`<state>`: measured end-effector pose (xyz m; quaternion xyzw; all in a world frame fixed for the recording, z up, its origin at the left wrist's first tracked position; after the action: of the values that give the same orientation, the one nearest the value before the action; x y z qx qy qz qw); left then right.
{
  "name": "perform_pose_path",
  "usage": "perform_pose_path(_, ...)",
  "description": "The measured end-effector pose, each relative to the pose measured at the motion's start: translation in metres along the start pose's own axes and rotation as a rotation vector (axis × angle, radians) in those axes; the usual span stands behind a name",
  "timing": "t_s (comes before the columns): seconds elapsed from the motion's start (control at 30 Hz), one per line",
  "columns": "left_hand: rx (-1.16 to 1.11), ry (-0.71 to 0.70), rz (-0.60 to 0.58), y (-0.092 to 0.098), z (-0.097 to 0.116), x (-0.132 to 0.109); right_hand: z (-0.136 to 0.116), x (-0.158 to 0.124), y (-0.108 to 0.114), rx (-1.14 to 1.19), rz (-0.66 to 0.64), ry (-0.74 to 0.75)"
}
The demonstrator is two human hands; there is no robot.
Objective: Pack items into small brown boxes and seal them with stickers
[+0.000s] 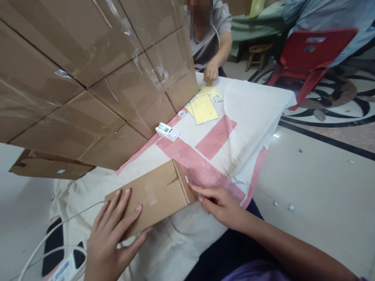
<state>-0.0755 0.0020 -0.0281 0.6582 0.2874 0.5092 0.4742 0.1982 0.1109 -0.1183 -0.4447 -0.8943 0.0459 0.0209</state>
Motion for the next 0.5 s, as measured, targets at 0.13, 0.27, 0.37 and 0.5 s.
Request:
perform_pose_path(0.13,0.01,-0.014,0.015,0.0,0.001,-0.001,0.001,-0.003,0.0,-0.006,0.015,-0.012)
perform_pose_path(0.27,0.017,-0.008,0.028,-0.001,0.0,-0.002,0.007,-0.009,0.004,-0.042,-0.051,-0.029)
perform_pose_path(0.37,0.031,-0.05,0.041,-0.003,-0.003,0.0,0.009,-0.007,0.005,-0.051,-0.037,-0.017)
perform_pose_path(0.5,0.053,-0.113,0.086,-0.005,-0.007,0.002,0.003,0.001,0.003,-0.139,-0.091,0.05)
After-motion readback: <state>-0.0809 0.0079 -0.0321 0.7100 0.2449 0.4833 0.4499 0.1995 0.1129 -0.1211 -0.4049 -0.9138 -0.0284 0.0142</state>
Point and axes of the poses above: each hand's wrist, its own x-axis towards the middle knuckle, its own y-axis out of the back of the hand, z = x × y, the point moved 2 cm from there along x, towards the middle knuckle, and after that the axes turned 2 degrees about z, right-handed, at the moved point
